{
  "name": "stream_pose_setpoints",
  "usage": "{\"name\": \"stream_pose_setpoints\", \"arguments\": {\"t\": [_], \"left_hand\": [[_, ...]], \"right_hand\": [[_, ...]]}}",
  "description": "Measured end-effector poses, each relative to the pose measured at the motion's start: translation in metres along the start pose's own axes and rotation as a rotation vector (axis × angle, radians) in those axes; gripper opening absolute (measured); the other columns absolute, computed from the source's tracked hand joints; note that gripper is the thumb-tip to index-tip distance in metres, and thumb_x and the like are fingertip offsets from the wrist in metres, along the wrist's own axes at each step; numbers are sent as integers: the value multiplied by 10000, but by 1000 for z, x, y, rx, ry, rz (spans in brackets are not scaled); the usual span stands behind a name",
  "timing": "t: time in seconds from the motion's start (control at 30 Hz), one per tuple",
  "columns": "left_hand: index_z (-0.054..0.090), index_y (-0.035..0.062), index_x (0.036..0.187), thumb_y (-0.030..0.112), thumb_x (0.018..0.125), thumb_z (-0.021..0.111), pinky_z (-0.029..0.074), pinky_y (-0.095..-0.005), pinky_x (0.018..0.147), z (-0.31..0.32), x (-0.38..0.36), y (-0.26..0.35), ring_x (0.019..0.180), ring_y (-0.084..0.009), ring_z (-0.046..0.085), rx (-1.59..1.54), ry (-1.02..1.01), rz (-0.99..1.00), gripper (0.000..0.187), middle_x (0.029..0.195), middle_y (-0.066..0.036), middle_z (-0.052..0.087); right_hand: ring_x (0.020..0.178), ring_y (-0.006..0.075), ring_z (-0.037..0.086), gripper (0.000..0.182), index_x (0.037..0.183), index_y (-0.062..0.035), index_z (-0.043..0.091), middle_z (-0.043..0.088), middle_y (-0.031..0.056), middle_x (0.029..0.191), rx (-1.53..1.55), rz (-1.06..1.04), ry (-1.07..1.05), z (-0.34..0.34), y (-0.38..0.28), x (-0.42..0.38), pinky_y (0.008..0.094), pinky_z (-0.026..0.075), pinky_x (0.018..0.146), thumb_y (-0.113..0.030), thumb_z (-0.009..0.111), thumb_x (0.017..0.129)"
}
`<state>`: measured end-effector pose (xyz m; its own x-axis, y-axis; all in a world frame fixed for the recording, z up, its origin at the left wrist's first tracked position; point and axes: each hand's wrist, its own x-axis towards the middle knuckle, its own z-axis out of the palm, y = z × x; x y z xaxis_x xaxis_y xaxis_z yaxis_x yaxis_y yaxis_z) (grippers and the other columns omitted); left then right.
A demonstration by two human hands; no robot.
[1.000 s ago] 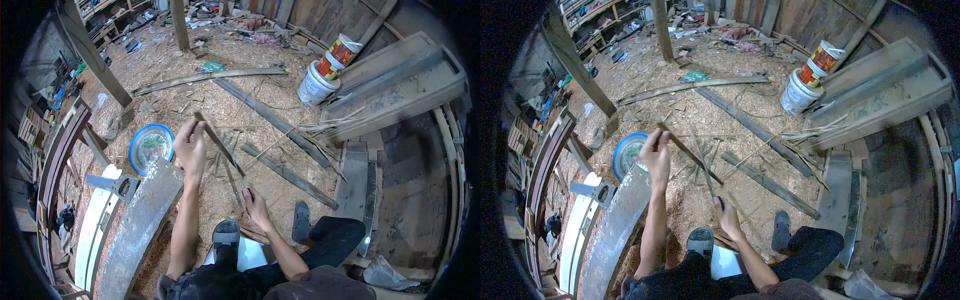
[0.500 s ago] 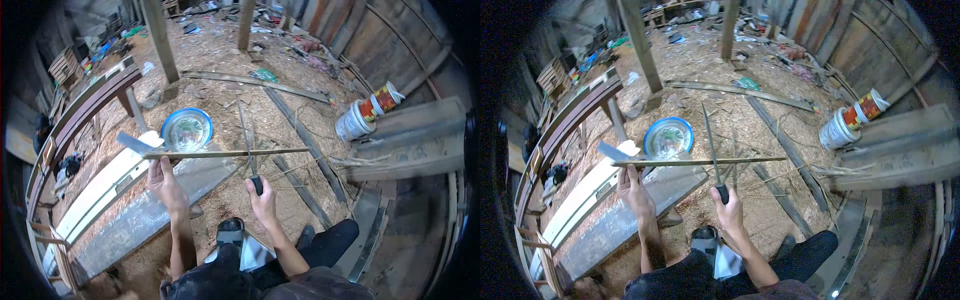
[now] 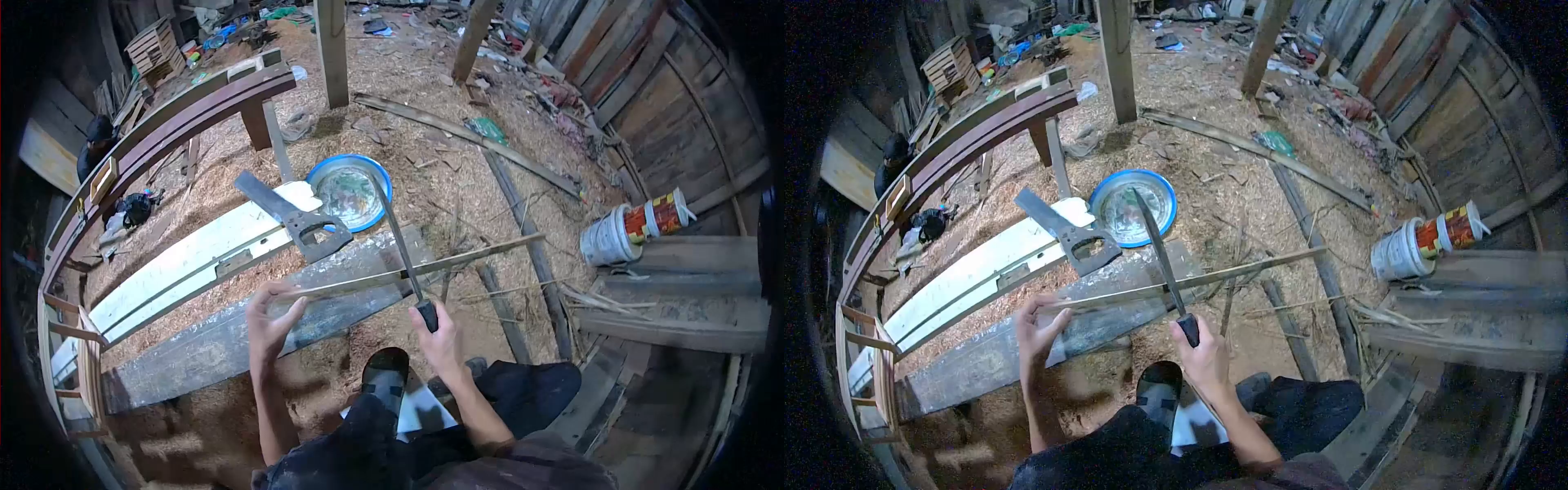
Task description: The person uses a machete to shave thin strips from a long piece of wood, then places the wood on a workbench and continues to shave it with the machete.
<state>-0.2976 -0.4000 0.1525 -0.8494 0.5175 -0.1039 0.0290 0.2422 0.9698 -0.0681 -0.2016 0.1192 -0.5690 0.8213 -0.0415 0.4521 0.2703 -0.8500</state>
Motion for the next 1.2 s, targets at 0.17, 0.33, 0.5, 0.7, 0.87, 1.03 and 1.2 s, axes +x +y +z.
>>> {"name": "stream_pose_setpoints", "arguments": {"t": [0.17,0.33,0.5,0.7,0.87,1.03,1.2], "left_hand": [[760,122,983,175,777,918,444,-462,1045,-14,-1,-12,1109,-250,600,585,36,355,264,1039,-43,729],[726,71,997,235,841,865,435,-441,1022,35,1,6,1137,-264,586,636,15,558,266,1098,-89,693],[714,62,1030,222,900,801,434,-443,986,116,13,25,1078,-293,587,649,-149,642,224,1063,-89,663],[718,60,1070,143,874,797,442,-453,933,150,28,8,1006,-317,575,708,-185,706,227,1018,-97,644],[698,55,1053,72,862,769,461,-458,900,149,25,7,998,-332,586,662,-215,657,204,1010,-114,634],[682,48,1026,44,856,753,477,-457,876,139,27,1,996,-345,591,592,-154,676,184,997,-134,622],[670,32,1003,42,850,752,489,-465,872,132,16,6,977,-361,593,646,-147,662,174,973,-144,616]], "right_hand": [[754,443,739,508,1115,0,670,724,239,797,-174,-26,-62,4,15,-3,512,550,626,-495,698,1006],[734,451,733,486,1066,10,669,717,245,760,-129,-14,-87,1,7,-1,514,550,621,-471,708,1004],[711,460,725,459,1020,7,674,712,248,740,-113,-24,-58,0,12,0,517,544,617,-449,721,1001],[703,434,726,525,1011,-32,686,707,198,721,-46,-6,-59,-16,13,2,510,529,600,-557,672,1006],[674,407,724,565,1020,-60,696,695,172,695,-126,36,-24,-39,16,6,489,521,584,-622,639,1001],[666,406,724,575,1049,-73,706,693,166,688,-156,-21,12,-48,26,7,492,520,584,-641,640,992],[679,424,726,552,1082,-72,705,703,192,709,-300,-45,69,-45,40,13,499,534,600,-615,652,997]]}}
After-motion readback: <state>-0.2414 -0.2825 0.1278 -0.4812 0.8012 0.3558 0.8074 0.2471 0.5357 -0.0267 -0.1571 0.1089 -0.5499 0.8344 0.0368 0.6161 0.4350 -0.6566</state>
